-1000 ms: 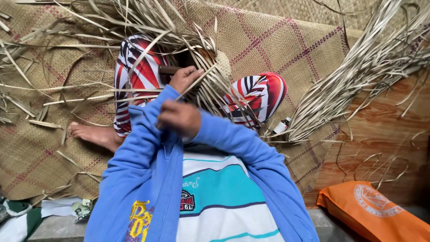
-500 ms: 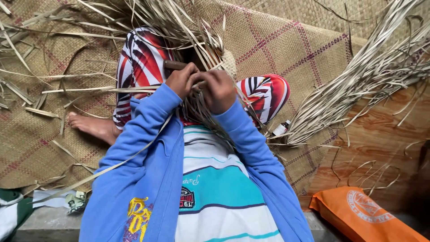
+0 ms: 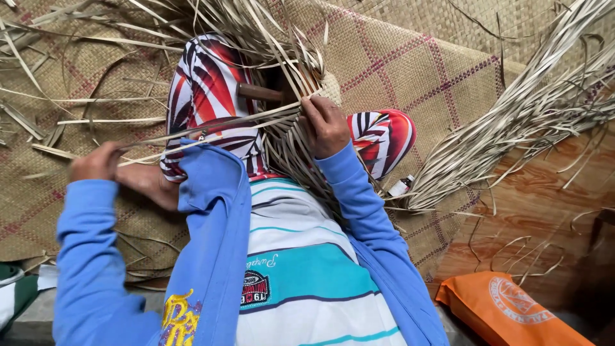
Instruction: Weaving dried plant fibers to create a basket or mat while sitting on the floor.
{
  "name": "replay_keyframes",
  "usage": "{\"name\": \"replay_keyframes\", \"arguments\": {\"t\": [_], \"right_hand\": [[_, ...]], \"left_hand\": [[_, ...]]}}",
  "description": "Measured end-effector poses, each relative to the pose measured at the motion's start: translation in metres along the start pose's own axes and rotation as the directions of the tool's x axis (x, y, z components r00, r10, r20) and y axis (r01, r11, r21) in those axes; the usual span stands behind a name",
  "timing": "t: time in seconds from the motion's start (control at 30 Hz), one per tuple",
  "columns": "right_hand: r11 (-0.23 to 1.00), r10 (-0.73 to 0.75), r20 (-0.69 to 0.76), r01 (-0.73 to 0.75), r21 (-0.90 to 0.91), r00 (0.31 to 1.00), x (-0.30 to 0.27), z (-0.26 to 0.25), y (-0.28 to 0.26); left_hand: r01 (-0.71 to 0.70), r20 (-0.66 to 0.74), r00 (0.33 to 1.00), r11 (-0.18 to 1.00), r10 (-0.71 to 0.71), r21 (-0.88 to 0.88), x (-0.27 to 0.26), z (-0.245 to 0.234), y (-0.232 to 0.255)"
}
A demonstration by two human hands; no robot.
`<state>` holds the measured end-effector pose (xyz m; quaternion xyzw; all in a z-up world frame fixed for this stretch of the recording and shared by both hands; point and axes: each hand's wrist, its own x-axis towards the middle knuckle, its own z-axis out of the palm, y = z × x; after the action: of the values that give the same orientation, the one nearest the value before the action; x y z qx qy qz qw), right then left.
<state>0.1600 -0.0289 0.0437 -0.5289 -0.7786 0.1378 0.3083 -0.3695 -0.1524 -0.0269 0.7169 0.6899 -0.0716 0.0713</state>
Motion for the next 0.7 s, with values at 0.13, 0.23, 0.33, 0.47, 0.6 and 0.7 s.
{"name": "replay_keyframes", "arguments": {"t": [0.13, 0.23, 0.33, 0.47, 0.6, 0.7], "right_hand": [[1.0, -0.025, -0.014, 0.024, -0.02, 1.0, 0.0, 0.003, 0.001], [0.997, -0.006, -0.023, 0.005, -0.072, 1.0, -0.005, 0.019, 0.011], [0.973, -0.179, -0.185, 0.147, -0.176, 0.966, -0.012, 0.038, 0.026], [0.986, -0.126, -0.2, 0.1, -0.135, 0.972, -0.017, 0.04, 0.028], [0.989, -0.103, -0.205, 0.078, -0.125, 0.973, -0.022, 0.045, 0.028], [0.99, -0.098, -0.211, 0.073, -0.124, 0.973, -0.028, 0.054, 0.036]], "left_hand": [[0.28, 0.399, 0.842, 0.927, -0.363, 0.251, 0.015, -0.048, 0.03], [0.769, 0.447, 0.619, 0.613, -0.646, -0.178, 0.082, -0.078, 0.124], [-0.3, -0.401, 0.905, 0.879, 0.14, -0.37, 0.115, -0.005, 0.207], [-0.245, -0.216, 0.969, 0.517, 0.116, -0.82, 0.148, -0.032, 0.346], [-0.151, -0.146, 0.988, 0.507, 0.051, -0.849, 0.178, -0.011, 0.372], [-0.165, -0.189, 0.982, 0.554, 0.015, -0.816, 0.191, -0.018, 0.374]]}}
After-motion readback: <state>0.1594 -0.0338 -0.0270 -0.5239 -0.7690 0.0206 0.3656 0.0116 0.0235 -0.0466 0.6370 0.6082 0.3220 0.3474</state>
